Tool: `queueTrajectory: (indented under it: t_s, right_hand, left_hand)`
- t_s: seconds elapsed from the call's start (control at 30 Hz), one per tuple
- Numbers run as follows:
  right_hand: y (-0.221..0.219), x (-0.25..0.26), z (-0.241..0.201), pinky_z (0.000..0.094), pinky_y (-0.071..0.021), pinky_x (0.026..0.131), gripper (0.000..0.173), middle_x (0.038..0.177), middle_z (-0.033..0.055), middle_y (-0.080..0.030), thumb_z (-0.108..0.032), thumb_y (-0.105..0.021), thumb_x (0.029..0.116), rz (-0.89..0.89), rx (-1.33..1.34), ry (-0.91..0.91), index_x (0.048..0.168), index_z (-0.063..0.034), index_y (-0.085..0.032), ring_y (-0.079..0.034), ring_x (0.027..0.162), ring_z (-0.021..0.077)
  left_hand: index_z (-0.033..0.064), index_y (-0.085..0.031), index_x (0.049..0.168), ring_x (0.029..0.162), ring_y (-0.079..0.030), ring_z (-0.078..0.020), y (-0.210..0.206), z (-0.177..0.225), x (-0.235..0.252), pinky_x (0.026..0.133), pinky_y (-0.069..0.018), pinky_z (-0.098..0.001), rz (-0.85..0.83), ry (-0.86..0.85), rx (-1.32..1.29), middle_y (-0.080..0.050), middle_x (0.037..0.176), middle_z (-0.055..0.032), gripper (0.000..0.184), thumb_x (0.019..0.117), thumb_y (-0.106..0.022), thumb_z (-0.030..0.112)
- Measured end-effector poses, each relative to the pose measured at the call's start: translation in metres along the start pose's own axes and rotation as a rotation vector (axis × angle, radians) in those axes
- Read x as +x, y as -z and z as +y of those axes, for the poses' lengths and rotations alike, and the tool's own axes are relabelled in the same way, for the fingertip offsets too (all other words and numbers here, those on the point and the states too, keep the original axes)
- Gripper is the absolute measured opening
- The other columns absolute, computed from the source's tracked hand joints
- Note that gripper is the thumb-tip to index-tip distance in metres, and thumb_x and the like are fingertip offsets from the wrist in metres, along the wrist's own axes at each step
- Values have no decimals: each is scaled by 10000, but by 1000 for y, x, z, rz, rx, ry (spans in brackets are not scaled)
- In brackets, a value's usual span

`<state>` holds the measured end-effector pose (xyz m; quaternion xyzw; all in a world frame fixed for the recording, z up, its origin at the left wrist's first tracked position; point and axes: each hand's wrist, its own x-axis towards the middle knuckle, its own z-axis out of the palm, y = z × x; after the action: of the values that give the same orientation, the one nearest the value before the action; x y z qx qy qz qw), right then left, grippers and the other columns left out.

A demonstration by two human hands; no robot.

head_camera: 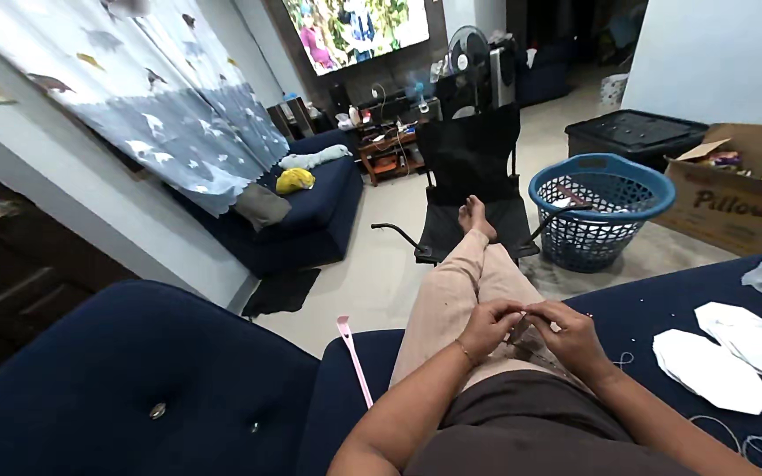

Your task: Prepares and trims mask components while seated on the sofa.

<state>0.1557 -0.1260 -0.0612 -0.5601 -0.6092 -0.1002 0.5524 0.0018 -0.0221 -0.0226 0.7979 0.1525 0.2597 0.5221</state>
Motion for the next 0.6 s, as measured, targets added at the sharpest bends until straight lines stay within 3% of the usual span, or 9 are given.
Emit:
queueTrajectory:
  t_s: [0.33,0.43,0.6]
  right_hand:
    - [0,-3,0,210,-569,822,172,903,54,-750,-142,-632,926,-26,58,56,956,-51,-775,-703,849,91]
    - [4,-1,-2,261,-581,817,180,895,57,-753,-154,-629,929,-49,15,63,955,-56,-778,-712,842,133]
    - [19,4,-7,353,-597,778,187,872,80,-757,-145,-627,921,-107,-24,76,936,-40,-781,-722,809,204]
  left_hand:
    - [-83,-669,1035,756,-619,-43,1,-3,2,742,-547,-236,-17,86,-76,-673,887,-64,140,991,-587,21]
    - [-92,-642,1048,760,-611,-64,0,0,2,741,-543,-254,-18,113,-33,-649,884,-79,166,1016,-555,46]
    - [-92,-624,1094,800,-599,-88,5,-1,4,741,-524,-264,67,181,-13,-644,991,-114,198,1037,-528,71]
